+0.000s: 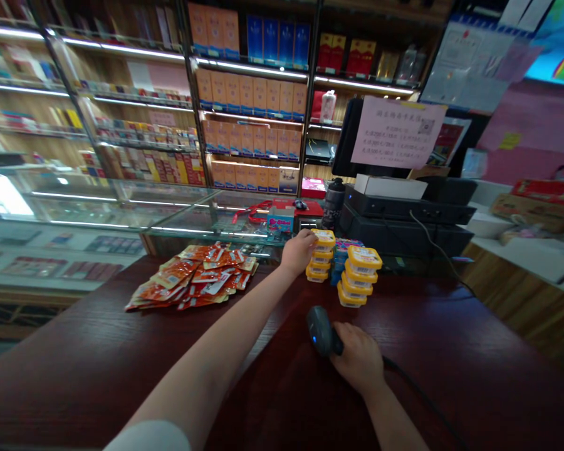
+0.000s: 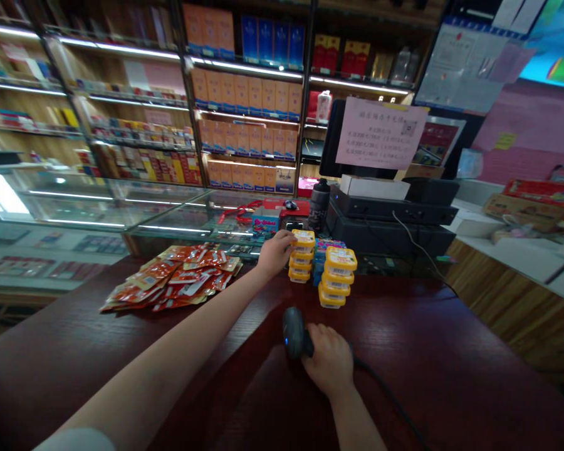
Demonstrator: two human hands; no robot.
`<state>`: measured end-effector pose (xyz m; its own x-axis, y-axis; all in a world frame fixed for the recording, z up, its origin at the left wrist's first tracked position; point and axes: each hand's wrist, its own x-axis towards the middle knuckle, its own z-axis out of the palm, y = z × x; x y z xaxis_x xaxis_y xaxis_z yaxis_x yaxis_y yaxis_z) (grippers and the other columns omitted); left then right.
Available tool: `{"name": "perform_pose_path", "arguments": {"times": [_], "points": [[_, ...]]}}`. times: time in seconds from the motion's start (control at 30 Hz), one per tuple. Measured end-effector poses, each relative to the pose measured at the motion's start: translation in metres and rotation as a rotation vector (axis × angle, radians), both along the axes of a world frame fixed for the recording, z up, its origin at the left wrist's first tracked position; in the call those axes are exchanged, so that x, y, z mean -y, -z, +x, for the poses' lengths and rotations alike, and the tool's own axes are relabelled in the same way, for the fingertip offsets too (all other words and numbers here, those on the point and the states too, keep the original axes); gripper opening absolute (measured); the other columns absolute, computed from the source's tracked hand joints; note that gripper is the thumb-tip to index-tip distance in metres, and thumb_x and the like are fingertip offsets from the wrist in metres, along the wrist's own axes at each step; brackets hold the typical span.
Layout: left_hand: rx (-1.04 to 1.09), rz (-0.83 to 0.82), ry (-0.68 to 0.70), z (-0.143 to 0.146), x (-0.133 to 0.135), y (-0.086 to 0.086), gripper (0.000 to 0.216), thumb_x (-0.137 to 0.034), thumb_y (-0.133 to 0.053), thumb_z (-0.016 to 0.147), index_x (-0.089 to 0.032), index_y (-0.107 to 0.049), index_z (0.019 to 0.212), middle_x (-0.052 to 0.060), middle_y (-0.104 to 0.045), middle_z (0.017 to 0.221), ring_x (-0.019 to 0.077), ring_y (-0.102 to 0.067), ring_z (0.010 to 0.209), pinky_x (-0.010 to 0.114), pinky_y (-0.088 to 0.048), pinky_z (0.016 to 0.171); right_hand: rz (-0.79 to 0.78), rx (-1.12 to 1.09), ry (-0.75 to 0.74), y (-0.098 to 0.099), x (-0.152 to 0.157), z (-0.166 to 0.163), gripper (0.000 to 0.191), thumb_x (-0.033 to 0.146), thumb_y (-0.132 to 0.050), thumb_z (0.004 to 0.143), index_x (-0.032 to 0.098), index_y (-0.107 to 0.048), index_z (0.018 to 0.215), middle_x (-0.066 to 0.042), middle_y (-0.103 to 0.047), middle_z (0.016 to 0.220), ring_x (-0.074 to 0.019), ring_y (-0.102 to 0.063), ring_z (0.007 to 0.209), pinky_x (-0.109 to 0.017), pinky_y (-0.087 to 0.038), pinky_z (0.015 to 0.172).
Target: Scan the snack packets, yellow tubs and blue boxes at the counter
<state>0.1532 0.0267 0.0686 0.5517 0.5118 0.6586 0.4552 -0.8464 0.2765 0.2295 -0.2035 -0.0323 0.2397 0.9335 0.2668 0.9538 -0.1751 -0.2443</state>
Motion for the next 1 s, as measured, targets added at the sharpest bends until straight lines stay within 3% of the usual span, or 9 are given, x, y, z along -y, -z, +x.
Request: {"name": "perform_pose_path", "arguments": {"times": [0.1,0.27,0.47,0.67,0.8,1.0], "points": [[0.036,0.021,-0.003,-0.017,0.01,0.01,0.029,-0.02,-0.055,0.085,-0.024,-0.061,0.113,0.006,-0.053,0.125,0.0188,-0.058,0.102,0.031,-0.048,0.088,-0.014,0.023,0.008,0.002,0.001,0.0,0.034,0.018,-0.057,0.071,0.021,-0.059,0.106,-0.004,-0.065,0.095,-0.0213,-0.059,0.091,-0.029,-0.038,0.078],[0.044,0.052,-0.056,-0.074,0.027,0.042,0.026,-0.017,-0.054,0.084,-0.021,-0.065,0.107,0.007,-0.057,0.114,0.02,-0.051,0.107,0.034,-0.044,0.095,-0.019,0.03,-0.003,0.004,0.002,0.001,0.034,0.017,-0.057,0.073,0.021,-0.059,0.107,-0.004,-0.065,0.096,-0.0211,-0.059,0.092,-0.03,-0.039,0.079],[0.074,0.007,-0.377,-0.151,0.033,0.076,0.019,-0.021,-0.052,0.086,-0.023,-0.068,0.096,0.006,-0.061,0.103,0.022,-0.051,0.1,0.037,-0.041,0.093,0.024,0.091,-0.016,0.009,0.005,0.002,0.031,0.017,-0.058,0.074,0.02,-0.059,0.105,-0.004,-0.066,0.097,-0.0208,-0.061,0.09,-0.029,-0.041,0.076],[0.066,-0.049,-0.771,-0.186,0.035,0.071,0.02,-0.026,-0.057,0.081,-0.023,-0.068,0.096,0.008,-0.06,0.102,0.0279,-0.049,0.102,0.042,-0.037,0.093,0.049,0.139,-0.02,0.012,0.007,0.002,0.032,0.018,-0.056,0.076,0.02,-0.057,0.108,-0.005,-0.066,0.1,-0.0215,-0.061,0.09,-0.031,-0.042,0.077],[0.14,-0.106,-0.958,-0.199,0.029,0.065,0.027,-0.013,-0.054,0.074,-0.022,-0.068,0.097,0.01,-0.057,0.105,0.0295,-0.048,0.104,0.043,-0.036,0.092,0.059,0.144,-0.017,0.011,0.009,0.001,0.029,0.018,-0.055,0.077,0.021,-0.057,0.106,-0.004,-0.066,0.099,-0.021,-0.062,0.089,-0.03,-0.042,0.076],[0.205,-0.094,-0.988,-0.218,0.014,0.069,0.033,-0.007,-0.048,0.075,-0.022,-0.072,0.093,0.01,-0.058,0.106,0.0298,-0.048,0.106,0.045,-0.035,0.097,0.06,0.153,-0.028,0.012,0.01,0.003,0.026,0.023,-0.052,0.08,0.022,-0.056,0.105,-0.004,-0.066,0.096,-0.021,-0.062,0.086,-0.03,-0.042,0.073]]}}
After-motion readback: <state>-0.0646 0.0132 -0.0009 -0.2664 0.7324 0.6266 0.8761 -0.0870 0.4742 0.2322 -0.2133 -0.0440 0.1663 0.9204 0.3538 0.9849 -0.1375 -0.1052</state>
